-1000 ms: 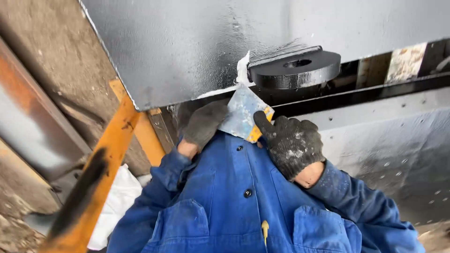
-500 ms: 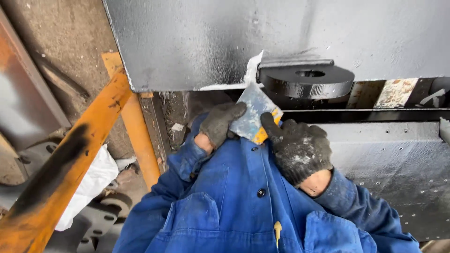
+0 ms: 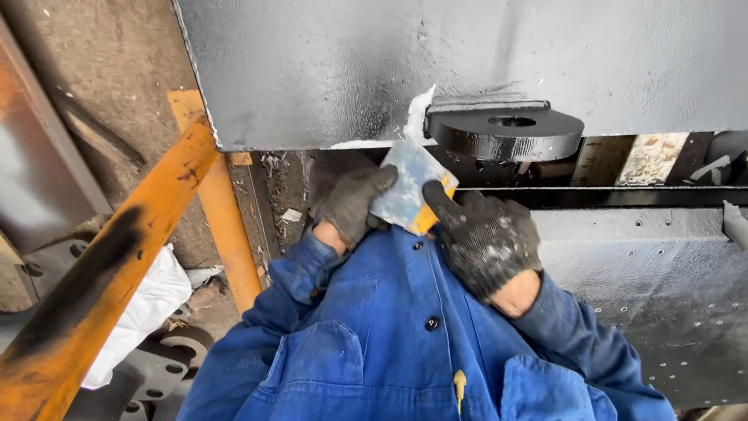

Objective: Scraping off old paint or protective coating from a large metal component using a hand scraper.

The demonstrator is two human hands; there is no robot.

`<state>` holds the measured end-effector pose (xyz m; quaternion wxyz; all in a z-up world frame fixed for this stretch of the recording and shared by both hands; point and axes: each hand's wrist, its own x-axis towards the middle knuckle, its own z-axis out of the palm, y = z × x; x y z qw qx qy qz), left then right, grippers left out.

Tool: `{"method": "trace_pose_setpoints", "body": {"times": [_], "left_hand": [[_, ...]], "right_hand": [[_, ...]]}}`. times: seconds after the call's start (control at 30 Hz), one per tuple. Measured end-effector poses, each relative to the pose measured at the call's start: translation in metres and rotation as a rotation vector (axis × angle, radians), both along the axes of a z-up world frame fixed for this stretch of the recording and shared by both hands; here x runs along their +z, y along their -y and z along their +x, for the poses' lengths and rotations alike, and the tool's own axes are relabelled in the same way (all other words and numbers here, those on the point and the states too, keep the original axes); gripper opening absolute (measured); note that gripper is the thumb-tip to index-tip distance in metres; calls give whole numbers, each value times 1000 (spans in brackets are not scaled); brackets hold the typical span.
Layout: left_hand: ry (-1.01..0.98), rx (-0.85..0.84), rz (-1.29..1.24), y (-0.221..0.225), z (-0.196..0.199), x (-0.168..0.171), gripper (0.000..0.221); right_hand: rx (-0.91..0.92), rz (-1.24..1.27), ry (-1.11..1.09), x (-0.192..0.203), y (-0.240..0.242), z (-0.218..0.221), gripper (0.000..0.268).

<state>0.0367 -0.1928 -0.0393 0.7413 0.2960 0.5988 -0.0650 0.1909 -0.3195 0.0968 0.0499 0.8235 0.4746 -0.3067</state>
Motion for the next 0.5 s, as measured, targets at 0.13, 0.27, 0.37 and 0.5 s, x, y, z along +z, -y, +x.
{"method": "trace_pose_setpoints", "body": {"times": [0.13, 0.27, 0.37, 0.5], "left_hand": [[-24, -17, 107, -13, 1, -5, 39], [-22, -11, 108, -14, 9, 11, 47], [-272, -156, 307, -25, 7, -4, 52], [-106, 167, 236, -36, 24, 10, 50]], "right_hand": [[178, 200, 101, -12, -10, 2, 50], [166, 44, 127, -39, 21, -4, 44], [115, -47, 85, -55, 11, -8, 53], [77, 240, 112, -43, -17, -1, 52]]}}
